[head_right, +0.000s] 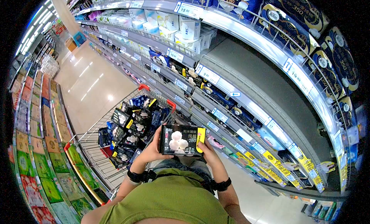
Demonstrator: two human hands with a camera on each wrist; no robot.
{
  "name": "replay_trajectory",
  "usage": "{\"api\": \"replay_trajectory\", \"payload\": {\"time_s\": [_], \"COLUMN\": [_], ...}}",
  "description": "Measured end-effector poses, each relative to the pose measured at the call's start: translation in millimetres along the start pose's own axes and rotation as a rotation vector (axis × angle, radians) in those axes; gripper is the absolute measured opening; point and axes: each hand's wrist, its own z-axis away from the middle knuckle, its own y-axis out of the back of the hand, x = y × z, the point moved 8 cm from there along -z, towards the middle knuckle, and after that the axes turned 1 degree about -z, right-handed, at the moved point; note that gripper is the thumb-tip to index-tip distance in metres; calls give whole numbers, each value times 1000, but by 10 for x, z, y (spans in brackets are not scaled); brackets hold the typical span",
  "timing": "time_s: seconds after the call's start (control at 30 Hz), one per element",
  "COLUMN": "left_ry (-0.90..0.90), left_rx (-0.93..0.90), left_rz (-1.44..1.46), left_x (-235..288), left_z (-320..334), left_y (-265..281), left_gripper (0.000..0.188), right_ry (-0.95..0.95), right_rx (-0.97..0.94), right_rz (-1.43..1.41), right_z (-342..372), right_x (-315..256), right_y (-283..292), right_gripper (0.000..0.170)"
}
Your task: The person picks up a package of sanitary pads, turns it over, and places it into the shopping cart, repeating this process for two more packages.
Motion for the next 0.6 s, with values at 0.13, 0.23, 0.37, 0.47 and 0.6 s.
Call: {"api": "replay_trajectory", "payload": {"time_s": [0.13,0.23,0.37,0.47,0.6], "left_ry": [-45,-37,-254,-387,-562], "left_rx": [17,17,66,-14,-93], "left_rz": [-42,-5,-295,-506,-618], "left_x": [17,4,294,380,630], "left_z": [14,24,17,-69,-165], "left_y": [9,-1,-41,-222,-526], "left_gripper": [102,102,99,101,98], "right_ry": [9,0,-173,-227,47], "right_rx": [11,-43,-10,0,-445], "right_rz": [-2,-85,87,106,-358], "right_z": [24,7,-72,-118,-290], "right_x": [10,-27,90,104,-103], "right_y": [19,-58,-94,-272,-526], "right_gripper": [55,52,43,37,43]}}
